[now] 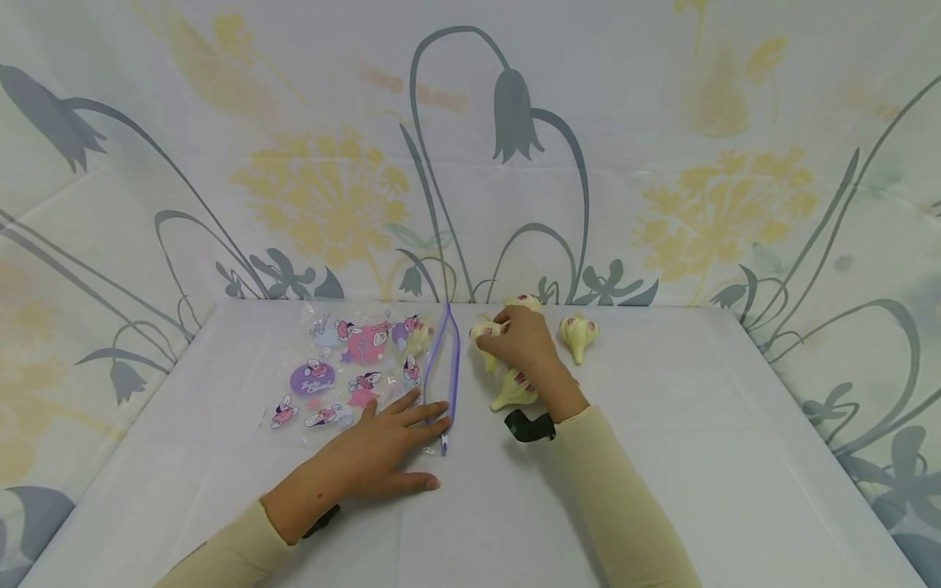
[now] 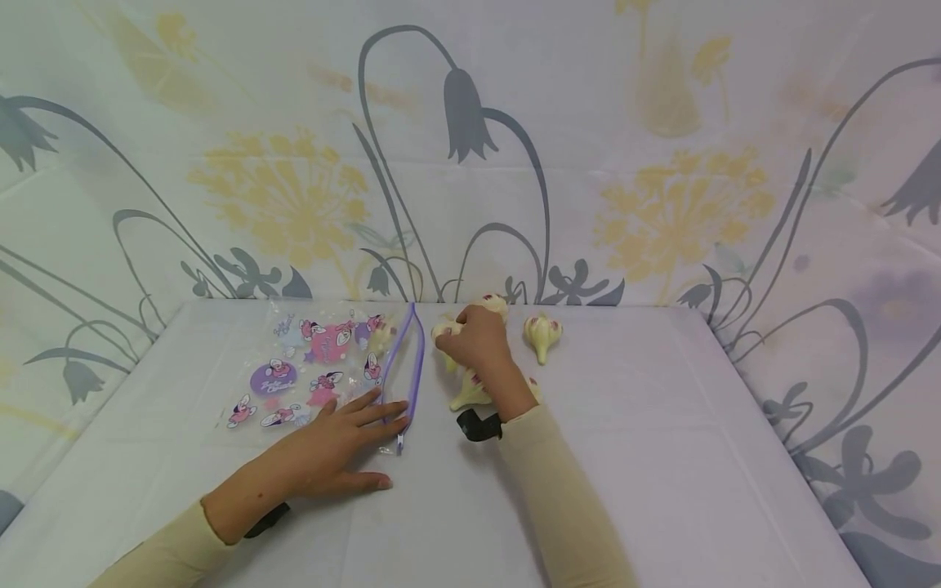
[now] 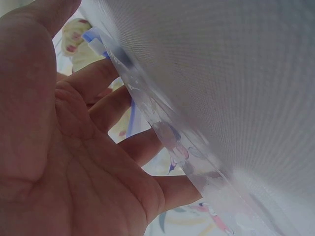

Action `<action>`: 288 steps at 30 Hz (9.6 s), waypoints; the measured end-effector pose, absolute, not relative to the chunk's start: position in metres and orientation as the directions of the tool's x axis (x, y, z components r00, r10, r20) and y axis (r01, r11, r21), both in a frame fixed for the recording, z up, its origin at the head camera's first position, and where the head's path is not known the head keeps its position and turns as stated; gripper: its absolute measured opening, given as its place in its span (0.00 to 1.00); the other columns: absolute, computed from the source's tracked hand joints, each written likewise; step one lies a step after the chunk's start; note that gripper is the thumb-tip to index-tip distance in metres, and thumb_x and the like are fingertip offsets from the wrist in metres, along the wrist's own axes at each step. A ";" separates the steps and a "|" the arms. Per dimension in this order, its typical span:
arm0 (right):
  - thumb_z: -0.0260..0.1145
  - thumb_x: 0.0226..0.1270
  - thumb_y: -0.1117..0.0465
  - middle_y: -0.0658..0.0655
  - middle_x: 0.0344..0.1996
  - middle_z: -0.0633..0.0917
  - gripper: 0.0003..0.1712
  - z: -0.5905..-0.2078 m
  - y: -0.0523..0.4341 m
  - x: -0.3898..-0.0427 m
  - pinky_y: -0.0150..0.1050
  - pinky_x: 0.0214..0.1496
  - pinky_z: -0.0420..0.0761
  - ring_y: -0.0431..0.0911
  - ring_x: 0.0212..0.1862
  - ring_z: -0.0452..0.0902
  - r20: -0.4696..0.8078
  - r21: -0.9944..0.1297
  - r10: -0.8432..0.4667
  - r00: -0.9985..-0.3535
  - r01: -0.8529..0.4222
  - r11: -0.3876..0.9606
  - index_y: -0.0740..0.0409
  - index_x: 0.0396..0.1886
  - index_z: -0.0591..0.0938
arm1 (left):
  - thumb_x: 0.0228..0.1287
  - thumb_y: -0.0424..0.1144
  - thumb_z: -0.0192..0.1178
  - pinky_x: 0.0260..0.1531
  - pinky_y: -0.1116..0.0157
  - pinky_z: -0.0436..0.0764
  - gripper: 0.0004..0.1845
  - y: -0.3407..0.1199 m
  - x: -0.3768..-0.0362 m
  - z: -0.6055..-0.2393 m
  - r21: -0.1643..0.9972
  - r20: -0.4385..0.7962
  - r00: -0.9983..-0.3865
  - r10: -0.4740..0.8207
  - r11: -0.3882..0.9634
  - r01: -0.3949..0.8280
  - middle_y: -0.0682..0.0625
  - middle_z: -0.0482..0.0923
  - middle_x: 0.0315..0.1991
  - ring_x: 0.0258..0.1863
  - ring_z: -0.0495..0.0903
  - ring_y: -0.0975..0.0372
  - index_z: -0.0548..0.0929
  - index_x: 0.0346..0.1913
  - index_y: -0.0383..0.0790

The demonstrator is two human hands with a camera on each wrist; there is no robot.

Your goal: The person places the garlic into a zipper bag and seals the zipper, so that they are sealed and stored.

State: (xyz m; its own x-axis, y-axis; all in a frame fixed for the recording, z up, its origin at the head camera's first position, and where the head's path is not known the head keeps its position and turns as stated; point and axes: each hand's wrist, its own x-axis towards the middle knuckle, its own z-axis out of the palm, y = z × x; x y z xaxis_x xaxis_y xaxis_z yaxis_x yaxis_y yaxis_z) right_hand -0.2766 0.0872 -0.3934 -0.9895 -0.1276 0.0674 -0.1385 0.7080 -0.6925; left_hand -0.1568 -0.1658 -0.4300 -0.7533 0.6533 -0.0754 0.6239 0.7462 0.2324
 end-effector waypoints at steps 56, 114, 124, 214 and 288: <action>0.72 0.72 0.54 0.68 0.53 0.88 0.26 -0.406 0.030 -0.266 0.49 0.49 0.88 0.57 0.48 0.87 0.059 -0.620 -0.149 -0.987 -0.153 0.770 0.71 0.59 0.83 | 0.67 0.67 0.67 0.65 0.19 0.57 0.44 -0.168 -0.160 -0.434 0.256 -0.069 -0.746 0.662 0.735 0.629 0.54 0.61 0.83 0.84 0.53 0.42 0.69 0.81 0.55; 0.66 0.72 0.68 0.63 0.45 0.92 0.13 -0.426 0.017 -0.270 0.46 0.50 0.88 0.54 0.47 0.90 0.202 -0.694 -0.237 -0.950 -0.309 0.650 0.68 0.50 0.89 | 0.67 0.66 0.68 0.63 0.18 0.59 0.43 -0.168 -0.158 -0.432 0.251 -0.044 -0.738 0.673 0.723 0.644 0.53 0.62 0.83 0.83 0.55 0.41 0.71 0.80 0.52; 0.68 0.72 0.62 0.64 0.47 0.91 0.17 -0.407 0.030 -0.269 0.49 0.51 0.87 0.56 0.48 0.89 0.220 -0.574 -0.299 -0.929 -0.371 0.730 0.68 0.54 0.88 | 0.67 0.66 0.67 0.63 0.18 0.58 0.43 -0.168 -0.158 -0.433 0.258 -0.055 -0.744 0.666 0.729 0.634 0.54 0.62 0.83 0.84 0.53 0.42 0.71 0.80 0.54; 0.71 0.71 0.56 0.74 0.67 0.78 0.33 -0.408 0.213 -0.303 0.61 0.61 0.82 0.69 0.65 0.76 -0.023 -0.693 -0.038 -0.999 -0.012 0.720 0.66 0.72 0.77 | 0.68 0.67 0.65 0.64 0.19 0.59 0.44 -0.168 -0.158 -0.435 0.236 -0.061 -0.743 0.667 0.733 0.638 0.54 0.61 0.83 0.83 0.55 0.42 0.69 0.81 0.54; 0.73 0.68 0.54 0.67 0.55 0.85 0.27 -0.366 0.148 -0.281 0.56 0.58 0.80 0.59 0.53 0.79 0.089 -0.654 -0.162 -0.983 -0.180 0.735 0.66 0.60 0.80 | 0.67 0.67 0.66 0.64 0.20 0.59 0.44 -0.167 -0.156 -0.432 0.235 -0.052 -0.747 0.663 0.735 0.636 0.54 0.62 0.83 0.83 0.55 0.43 0.70 0.81 0.54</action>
